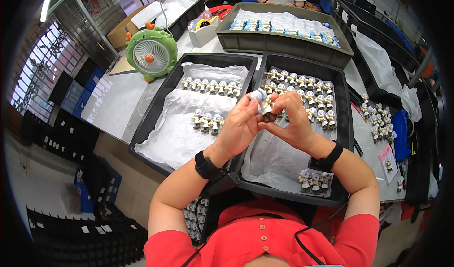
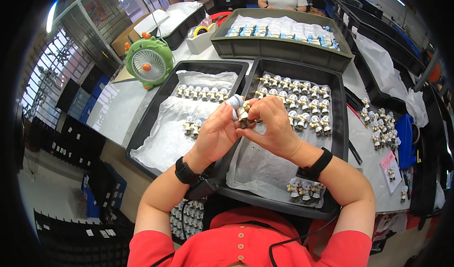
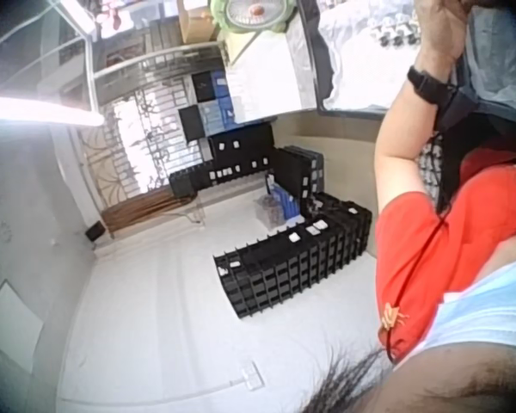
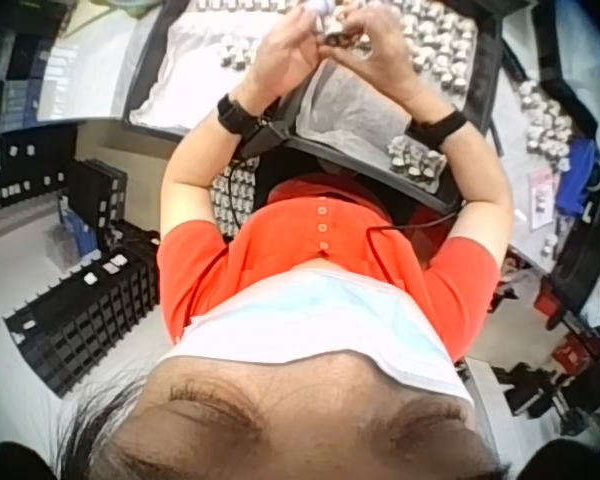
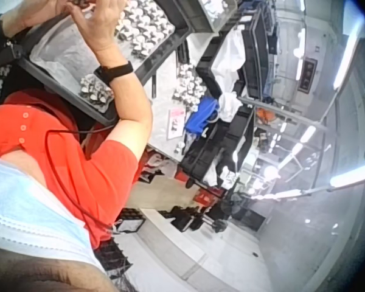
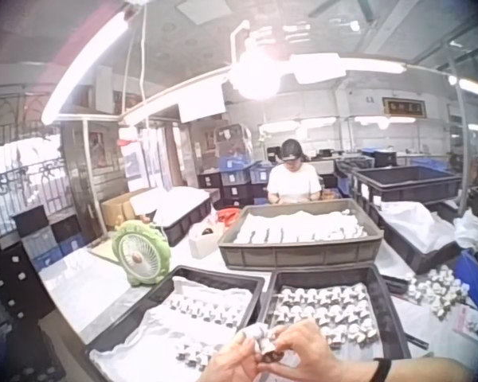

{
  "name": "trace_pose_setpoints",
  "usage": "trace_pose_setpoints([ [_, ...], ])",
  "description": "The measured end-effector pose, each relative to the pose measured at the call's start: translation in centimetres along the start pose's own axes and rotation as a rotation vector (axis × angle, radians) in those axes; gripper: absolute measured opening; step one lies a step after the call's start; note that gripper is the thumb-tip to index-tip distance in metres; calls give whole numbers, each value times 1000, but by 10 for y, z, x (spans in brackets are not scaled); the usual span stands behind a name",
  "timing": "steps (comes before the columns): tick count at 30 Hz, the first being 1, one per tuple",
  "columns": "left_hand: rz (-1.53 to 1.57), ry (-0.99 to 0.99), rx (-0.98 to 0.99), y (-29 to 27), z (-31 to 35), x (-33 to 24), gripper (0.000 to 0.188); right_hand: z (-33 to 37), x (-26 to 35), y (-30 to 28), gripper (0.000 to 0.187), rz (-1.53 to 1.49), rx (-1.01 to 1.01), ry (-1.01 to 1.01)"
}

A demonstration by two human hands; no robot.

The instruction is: The person picks up small cylindrical components from a tray and assembles them by hand, twisting parts together. They place the assembled units into a second tray lined with white paper. The process is repeated continuously throughout the clip.

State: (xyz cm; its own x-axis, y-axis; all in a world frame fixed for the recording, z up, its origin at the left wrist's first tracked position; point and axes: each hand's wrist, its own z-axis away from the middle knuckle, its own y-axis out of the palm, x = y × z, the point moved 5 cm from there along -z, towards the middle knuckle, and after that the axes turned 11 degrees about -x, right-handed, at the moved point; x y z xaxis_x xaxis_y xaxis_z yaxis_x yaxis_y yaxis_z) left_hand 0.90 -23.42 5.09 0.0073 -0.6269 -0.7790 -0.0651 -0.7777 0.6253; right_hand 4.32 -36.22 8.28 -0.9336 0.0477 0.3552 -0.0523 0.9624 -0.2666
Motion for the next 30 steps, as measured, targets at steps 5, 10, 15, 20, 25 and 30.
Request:
trace_pose_setpoints([
  [5,24,7,-57,6,1,-5,39,0,-1,-4,35,15,-40,34],
  [10,-22,68,-142,6,2,-10,40,3,-10,-5,38,-47,-76,215],
  [15,-241,159,-195,-6,0,-9,50,18,-28,8,46,-395,76,631],
  [20,-276,163,-178,-3,0,-11,56,19,-27,11,42,-549,70,727],
  [25,-329,234,-167,0,1,-12,58,20,-29,12,41,-606,75,733],
  [30,-352,240,-166,-4,0,-11,56,20,-30,13,41,-593,91,749],
])
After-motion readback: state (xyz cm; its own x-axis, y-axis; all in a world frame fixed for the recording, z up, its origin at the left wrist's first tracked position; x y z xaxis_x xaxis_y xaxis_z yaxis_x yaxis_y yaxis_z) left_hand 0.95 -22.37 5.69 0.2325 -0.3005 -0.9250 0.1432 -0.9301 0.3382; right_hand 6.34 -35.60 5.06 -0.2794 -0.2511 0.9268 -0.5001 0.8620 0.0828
